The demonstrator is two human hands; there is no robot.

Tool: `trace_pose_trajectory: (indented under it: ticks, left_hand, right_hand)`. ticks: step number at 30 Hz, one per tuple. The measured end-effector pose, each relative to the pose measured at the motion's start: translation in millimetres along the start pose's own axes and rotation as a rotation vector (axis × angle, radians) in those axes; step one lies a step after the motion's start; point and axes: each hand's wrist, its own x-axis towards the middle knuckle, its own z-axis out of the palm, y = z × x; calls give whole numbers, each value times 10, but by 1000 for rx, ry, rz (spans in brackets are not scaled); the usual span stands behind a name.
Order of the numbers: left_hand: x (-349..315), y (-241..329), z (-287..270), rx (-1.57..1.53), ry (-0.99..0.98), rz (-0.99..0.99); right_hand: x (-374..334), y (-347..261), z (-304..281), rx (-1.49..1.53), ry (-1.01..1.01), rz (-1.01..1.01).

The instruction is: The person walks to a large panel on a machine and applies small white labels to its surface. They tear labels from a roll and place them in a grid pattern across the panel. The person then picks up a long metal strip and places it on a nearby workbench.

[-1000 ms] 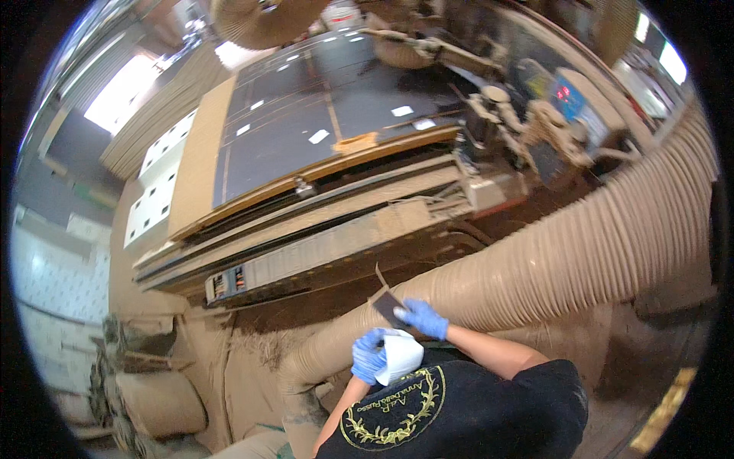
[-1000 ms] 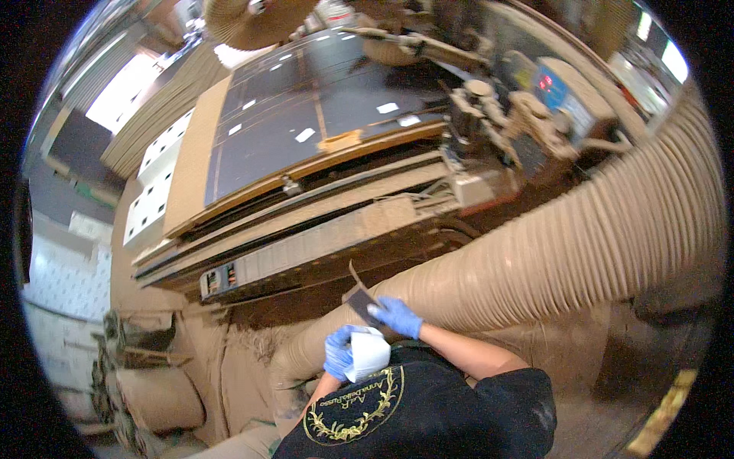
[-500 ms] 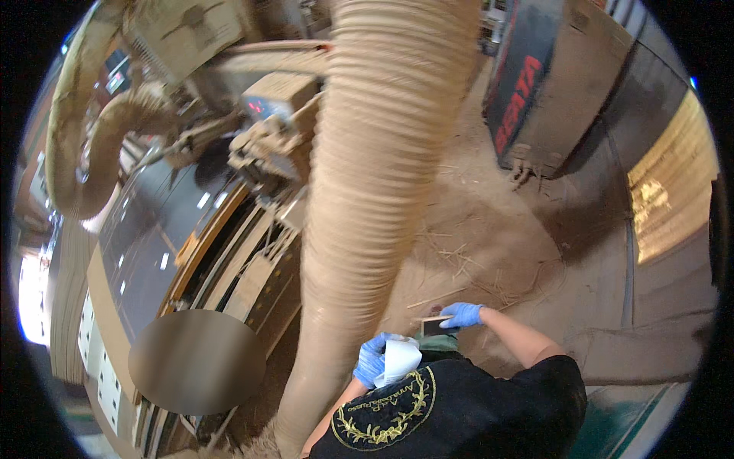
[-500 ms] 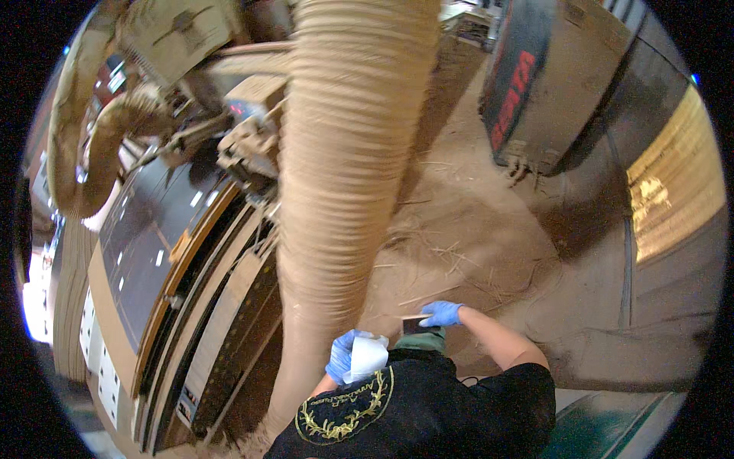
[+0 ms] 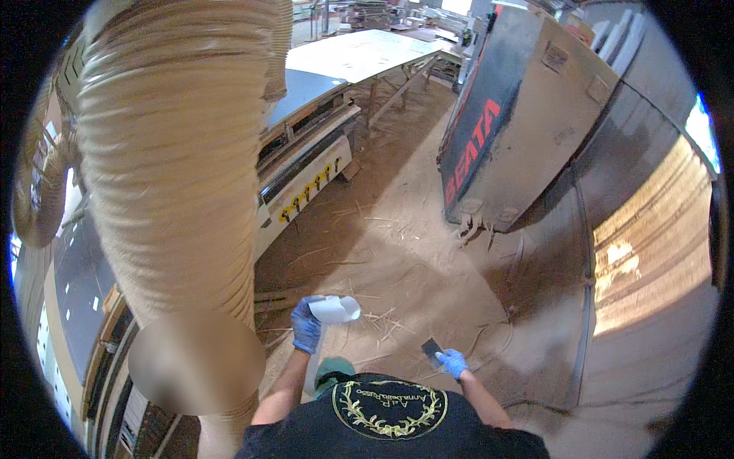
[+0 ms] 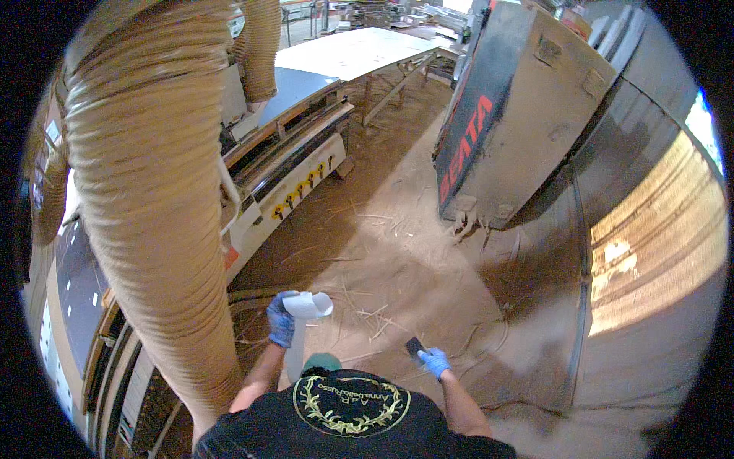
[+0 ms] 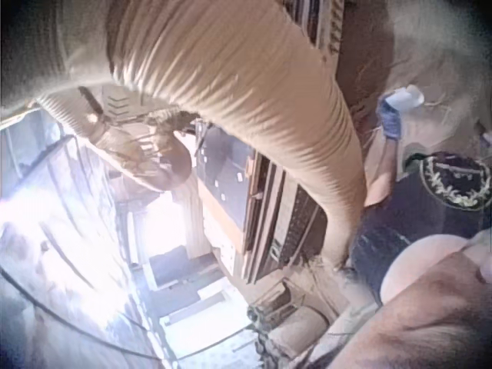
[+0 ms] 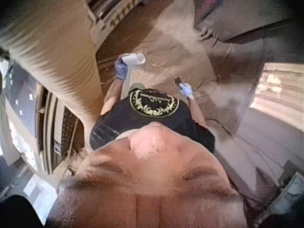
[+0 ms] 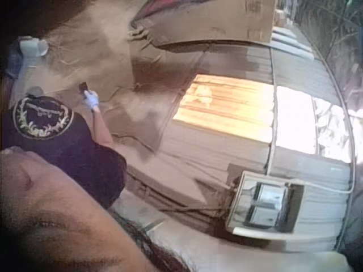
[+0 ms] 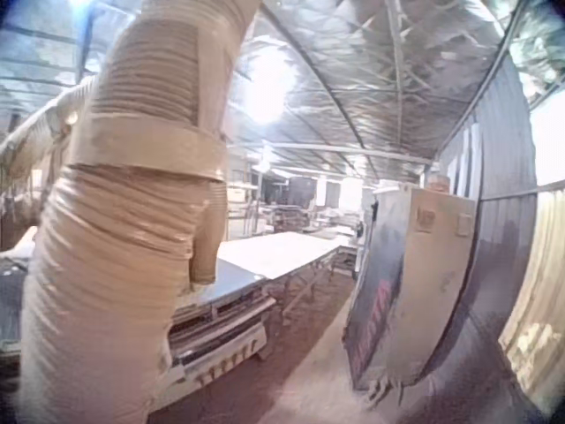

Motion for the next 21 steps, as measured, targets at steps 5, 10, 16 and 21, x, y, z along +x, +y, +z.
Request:
trace_pose_trajectory:
  ticks: [5,10,16,21]
  left_hand:
    - [958,-168,370,132,26,154]
    - [1776,-148,629,104,36,124]
    - [2539,-51,820,132,2,135]
    - [3004,-41,674,379,253,45]
  right_hand:
    - [838,-427,-387,186,-67,77]
    - [1865,-987,-722,380,-38,-35]
    - [2838,-1144,-1298,186,-26,56]
    - [3569,-1473,-2065,-544,-568,333]
